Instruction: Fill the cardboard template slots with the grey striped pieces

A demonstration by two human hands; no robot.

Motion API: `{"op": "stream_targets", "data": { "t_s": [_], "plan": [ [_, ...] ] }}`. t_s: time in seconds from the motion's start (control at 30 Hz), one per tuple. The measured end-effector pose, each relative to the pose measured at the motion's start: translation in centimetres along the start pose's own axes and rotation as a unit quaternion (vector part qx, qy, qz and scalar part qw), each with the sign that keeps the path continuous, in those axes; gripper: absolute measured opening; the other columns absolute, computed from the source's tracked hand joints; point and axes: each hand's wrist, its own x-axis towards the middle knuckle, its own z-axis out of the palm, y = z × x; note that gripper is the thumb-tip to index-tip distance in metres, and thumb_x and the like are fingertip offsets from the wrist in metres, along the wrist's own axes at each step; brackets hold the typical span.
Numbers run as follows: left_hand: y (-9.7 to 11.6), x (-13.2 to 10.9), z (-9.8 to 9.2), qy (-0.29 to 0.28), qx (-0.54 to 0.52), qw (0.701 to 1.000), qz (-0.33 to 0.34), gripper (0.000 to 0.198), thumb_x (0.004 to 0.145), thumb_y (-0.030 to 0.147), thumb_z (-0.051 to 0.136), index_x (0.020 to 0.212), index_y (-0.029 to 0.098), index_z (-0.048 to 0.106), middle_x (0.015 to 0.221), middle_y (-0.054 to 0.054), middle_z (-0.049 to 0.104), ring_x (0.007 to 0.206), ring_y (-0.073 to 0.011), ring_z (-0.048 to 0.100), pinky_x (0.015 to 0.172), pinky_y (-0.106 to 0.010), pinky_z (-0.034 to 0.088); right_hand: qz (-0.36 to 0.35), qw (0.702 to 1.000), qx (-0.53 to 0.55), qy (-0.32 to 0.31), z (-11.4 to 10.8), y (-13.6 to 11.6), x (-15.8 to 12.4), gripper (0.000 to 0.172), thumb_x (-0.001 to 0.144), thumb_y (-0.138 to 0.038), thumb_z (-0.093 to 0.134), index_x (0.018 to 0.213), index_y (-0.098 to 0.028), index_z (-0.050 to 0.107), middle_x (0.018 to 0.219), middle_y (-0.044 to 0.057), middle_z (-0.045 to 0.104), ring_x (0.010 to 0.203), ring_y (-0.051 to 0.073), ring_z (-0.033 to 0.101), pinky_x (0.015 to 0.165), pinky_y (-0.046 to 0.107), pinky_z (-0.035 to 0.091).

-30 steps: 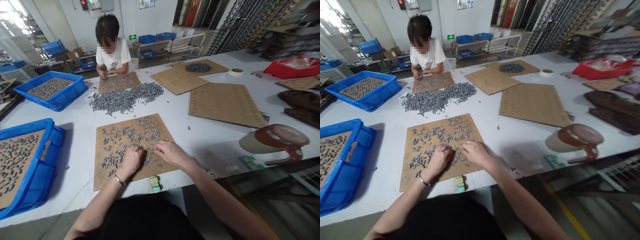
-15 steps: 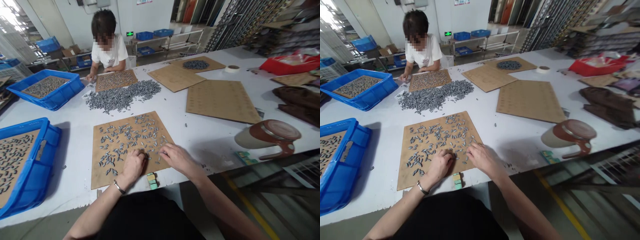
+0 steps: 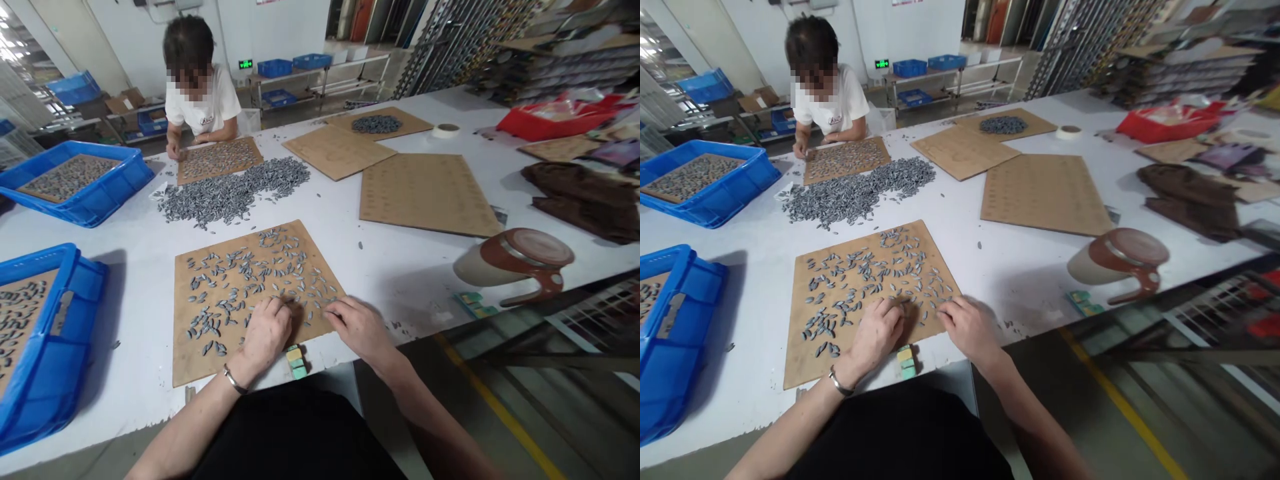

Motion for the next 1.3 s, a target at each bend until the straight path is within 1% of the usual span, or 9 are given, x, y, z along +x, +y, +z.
{"op": "stream_targets", "data": {
  "t_s": [0.23,0.43,0.53,0.67,0.8,0.9,1.0,1.17,1.3],
  "plan": [
    [1.3,3.0,0.3,-0.053,0.017,0.994,0.09,0.021,0.101,0.011,0.053,0.087,0.019,0.067,0.092,-0.008,0.064,0.092,-0.0239,0.057,0.083,-0.039,0.047,0.044,0.995,0.06,0.061,-0.2,1.2,-1.4,0.024,0.1,-0.03,0.054,0.088,-0.023,0.073,0.09,0.006,0.075,0.08,0.019,0.068,0.076,0.029,0.05],
    [1.2,2.8,0.5,-0.064,0.019,0.993,0.095,0.017,0.099,0.009,0.057,0.093,0.018,0.071,0.1,-0.008,0.068,0.097,-0.0244,0.059,0.087,-0.04,0.049,0.054,0.993,0.073,0.073,-0.5,2.0,-2.9,0.024,0.1,-0.029,0.052,0.086,-0.023,0.07,0.088,0.006,0.074,0.081,0.019,0.067,0.077,0.03,0.051],
    [0.3,2.1,-0.2,-0.028,-0.008,0.997,0.071,0.017,0.102,0.014,0.056,0.1,0.019,0.072,0.102,-0.008,0.07,0.093,-0.0229,0.061,0.085,-0.039,0.052,0.051,0.993,0.074,0.072,-0.6,1.8,-2.7,0.023,0.099,-0.028,0.053,0.086,-0.023,0.071,0.087,0.005,0.073,0.079,0.019,0.067,0.075,0.03,0.051],
    [-2.3,-0.2,-1.8,0.054,-0.05,0.997,-0.012,0.025,0.106,0.02,0.048,0.107,0.022,0.073,0.108,-0.009,0.073,0.092,-0.021,0.064,0.084,-0.038,0.055,0.03,0.995,0.083,0.047,-0.6,0.6,-1.7,0.024,0.101,-0.028,0.052,0.089,-0.024,0.073,0.091,0.005,0.075,0.081,0.019,0.068,0.077,0.03,0.052],
    [-3.9,-3.5,-2.8,0.058,-0.05,0.995,-0.067,0.027,0.106,0.022,0.047,0.1,0.022,0.073,0.09,-0.007,0.072,0.082,-0.0205,0.064,0.08,-0.037,0.056,-0.032,0.995,0.091,0.003,0.0,-1.5,-0.4,0.027,0.103,-0.026,0.05,0.092,-0.024,0.075,0.094,0.005,0.075,0.087,0.019,0.068,0.082,0.032,0.052],
    [-3.4,-5.2,-2.6,0.062,-0.063,0.993,-0.084,0.024,0.105,0.024,0.05,0.098,0.021,0.073,0.09,-0.007,0.071,0.085,-0.0207,0.065,0.081,-0.037,0.057,-0.09,0.993,0.069,-0.029,0.7,-3.3,0.4,0.028,0.104,-0.023,0.049,0.094,-0.024,0.075,0.094,0.005,0.074,0.09,0.02,0.067,0.087,0.034,0.049],
    [-2.2,-6.0,-1.9,0.056,-0.079,0.992,-0.085,0.021,0.104,0.024,0.053,0.097,0.021,0.073,0.089,-0.008,0.069,0.083,-0.0204,0.064,0.077,-0.036,0.057,-0.119,0.991,0.042,-0.042,1.4,-4.6,1.2,0.027,0.105,-0.022,0.05,0.096,-0.024,0.075,0.095,0.005,0.074,0.091,0.02,0.066,0.088,0.035,0.045],
    [-0.7,-5.7,-0.7,0.047,-0.087,0.992,-0.076,0.016,0.101,0.021,0.057,0.096,0.02,0.072,0.088,-0.008,0.069,0.082,-0.021,0.063,0.076,-0.036,0.056,-0.131,0.989,-0.02,-0.064,1.9,-5.4,2.4,0.021,0.103,-0.018,0.056,0.092,-0.022,0.073,0.093,0.005,0.072,0.09,0.02,0.064,0.088,0.036,0.041],
    [-0.2,-5.1,0.4,0.062,-0.076,0.99,-0.105,0.01,0.099,0.021,0.061,0.094,0.019,0.069,0.089,-0.008,0.068,0.085,-0.023,0.063,0.077,-0.039,0.056,-0.178,0.98,-0.053,-0.077,1.9,-5.3,2.6,0.021,0.101,-0.013,0.056,0.088,-0.02,0.07,0.091,0.005,0.07,0.087,0.02,0.061,0.085,0.035,0.039]
  ]
}}
